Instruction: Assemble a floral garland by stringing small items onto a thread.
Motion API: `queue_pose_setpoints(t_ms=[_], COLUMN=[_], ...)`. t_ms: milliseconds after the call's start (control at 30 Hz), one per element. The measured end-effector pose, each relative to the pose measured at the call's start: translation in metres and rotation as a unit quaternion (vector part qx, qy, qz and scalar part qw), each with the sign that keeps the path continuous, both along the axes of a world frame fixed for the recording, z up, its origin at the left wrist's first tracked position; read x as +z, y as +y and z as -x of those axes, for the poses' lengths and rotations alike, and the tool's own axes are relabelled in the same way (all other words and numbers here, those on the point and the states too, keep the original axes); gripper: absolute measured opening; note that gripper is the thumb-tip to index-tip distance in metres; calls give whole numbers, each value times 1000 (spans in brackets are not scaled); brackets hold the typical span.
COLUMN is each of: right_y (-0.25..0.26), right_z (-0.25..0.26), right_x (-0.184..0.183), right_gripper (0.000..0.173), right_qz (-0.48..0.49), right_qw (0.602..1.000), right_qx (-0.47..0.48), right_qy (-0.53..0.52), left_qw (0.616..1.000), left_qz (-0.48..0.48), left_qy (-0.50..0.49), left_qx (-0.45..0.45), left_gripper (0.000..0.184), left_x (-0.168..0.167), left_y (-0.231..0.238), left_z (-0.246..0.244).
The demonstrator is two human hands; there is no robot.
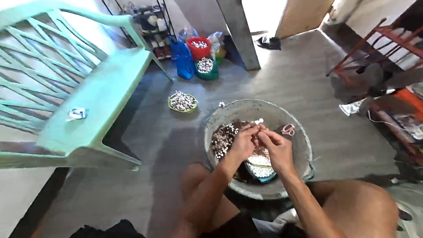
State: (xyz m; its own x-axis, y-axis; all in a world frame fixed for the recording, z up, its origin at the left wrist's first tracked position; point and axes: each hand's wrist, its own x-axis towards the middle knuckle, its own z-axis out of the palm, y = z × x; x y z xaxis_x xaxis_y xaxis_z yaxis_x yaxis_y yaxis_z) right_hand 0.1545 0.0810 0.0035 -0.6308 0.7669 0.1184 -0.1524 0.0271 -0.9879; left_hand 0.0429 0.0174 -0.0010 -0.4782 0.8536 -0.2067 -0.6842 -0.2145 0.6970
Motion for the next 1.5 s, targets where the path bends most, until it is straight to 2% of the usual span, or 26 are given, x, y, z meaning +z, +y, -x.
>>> queue_pose_setpoints(t_ms=[67, 200, 333, 533, 667, 800, 900, 1067, 1367, 1500], right_y=[2, 5, 4, -2, -3, -1, -3, -7, -8, -33], right_z=[1, -5, -13, -21, -15, -7, -2, 3, -2, -50], right_x=[1, 0, 5, 1, -2, -4, -5, -3, -3, 20], right_gripper=[18, 20, 22, 24, 23, 22, 21, 20, 20, 31], right_qz=[-26, -13, -15, -32, -8, 55, 62, 52, 16, -38], right_qw=[999, 1000, 998, 996, 996, 994, 994, 993, 993, 995], right_qx=[1, -19, -58, -78, -92, -84, -89, -104, -115, -75], right_qy=[-19, -20, 2, 17, 16, 31, 30, 33, 23, -49], left_qw=[1000, 995, 993, 977, 976, 965, 955, 953, 964, 970], left_qz=[4, -10, 12, -44, -52, -44, -42, -43, -73, -86], left_qy=[27, 92, 115, 196, 189, 235, 268, 275, 250, 224], left_qx=[-4, -30, 19, 67, 93, 109, 123, 123, 60, 43], left_gripper=[26, 34, 27, 25, 23, 22, 20, 21, 18, 18], left_x=[-1, -4, 1, -6, -9, -10, -8, -12, -10, -8], left_y=[-2, -5, -9, -1, 4, 5, 4, 6, 6, 4], left_z=[3, -4, -15, -21, -19, -16, -16, -11, -7, -2])
